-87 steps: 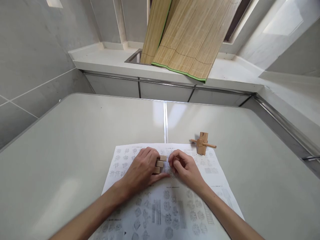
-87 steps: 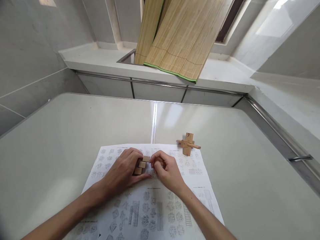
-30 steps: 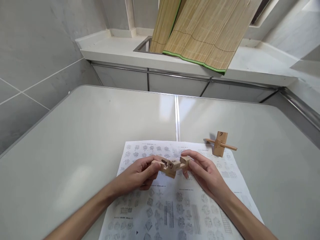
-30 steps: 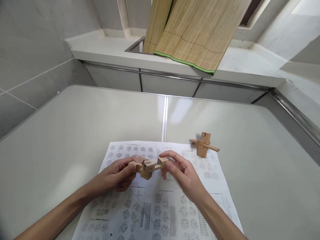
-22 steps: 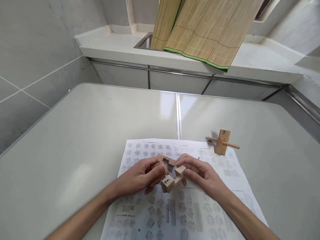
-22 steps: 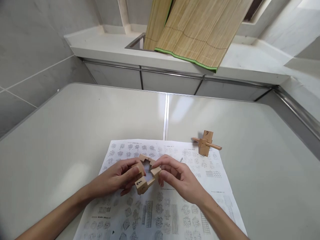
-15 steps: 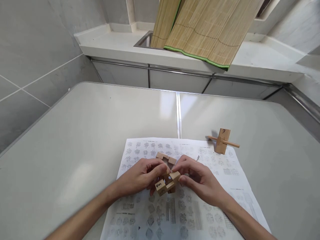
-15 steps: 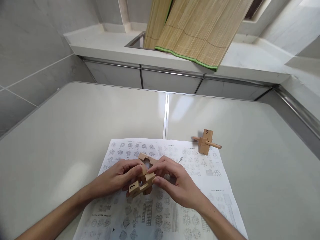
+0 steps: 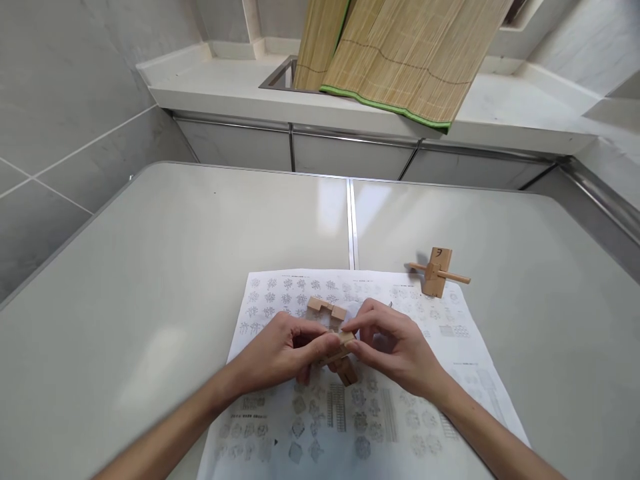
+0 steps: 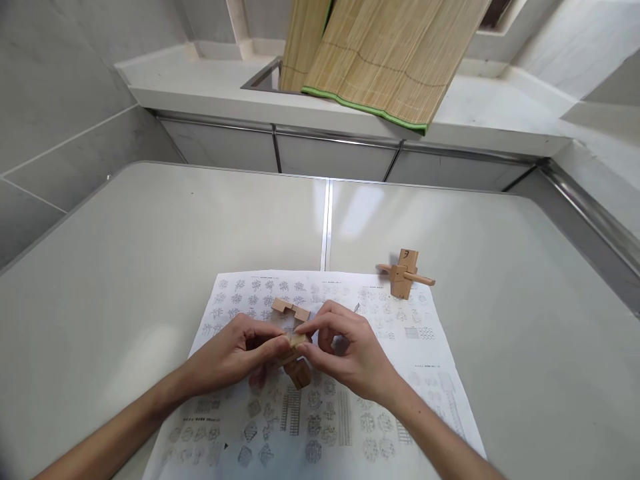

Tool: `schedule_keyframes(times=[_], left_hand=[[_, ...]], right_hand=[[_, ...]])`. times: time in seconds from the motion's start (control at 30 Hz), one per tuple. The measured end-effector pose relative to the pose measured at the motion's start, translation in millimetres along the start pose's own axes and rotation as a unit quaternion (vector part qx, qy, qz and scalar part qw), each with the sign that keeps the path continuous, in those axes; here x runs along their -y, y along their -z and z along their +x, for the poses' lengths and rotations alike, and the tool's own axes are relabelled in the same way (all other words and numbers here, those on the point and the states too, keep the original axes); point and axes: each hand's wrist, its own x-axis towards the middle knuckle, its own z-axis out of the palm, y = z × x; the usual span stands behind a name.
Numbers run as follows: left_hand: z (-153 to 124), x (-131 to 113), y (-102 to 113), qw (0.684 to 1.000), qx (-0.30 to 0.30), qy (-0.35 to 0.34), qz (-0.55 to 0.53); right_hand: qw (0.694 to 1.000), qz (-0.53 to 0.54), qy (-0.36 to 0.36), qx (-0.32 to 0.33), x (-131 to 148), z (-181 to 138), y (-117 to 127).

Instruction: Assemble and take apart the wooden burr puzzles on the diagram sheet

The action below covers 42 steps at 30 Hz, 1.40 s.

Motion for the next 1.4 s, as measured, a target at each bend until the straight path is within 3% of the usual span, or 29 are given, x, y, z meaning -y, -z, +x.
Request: schedule_keyframes(times=[0.27, 0.43, 0.6, 0.87, 1.03, 1.13, 1.27, 1.4], left_hand=[[-1, -2, 0, 0.999, 0.025, -0.018, 0.014], [-1, -4, 6, 0.998, 0.007, 0.008, -0.057], [1, -3, 10, 0.992, -0.017, 0.001, -0.122], [1, 1, 10, 0.988, -0.039, -0.023, -0.149], [2, 3, 10, 0.975, -0.111, -0.051, -0.184], [4, 4, 10, 0.965, -0.153, -0.069, -0.204], [5, 4, 8, 0.964, -0.181, -0.057, -0.186], [3, 3, 6, 0.969, -0.181, -0.04, -0.166]], right_hand=[[0.999, 0.002, -0.045, 0.001, -4, 1, 2], [0.997, -0.004, -0.075, -0.016, -5, 0, 3], [0.985, -0.139, 0.018, -0.102, -6, 2, 1], [0.944, -0.308, 0.113, -0.031, -17, 3, -6], [0.939, -0.317, 0.128, -0.045, -17, 4, -8], [0.955, -0.273, 0.098, -0.056, -13, 3, -7], [0.982, -0.17, -0.023, -0.074, -7, 1, -4], [0.989, -0.05, -0.111, -0.085, -3, 1, 1]])
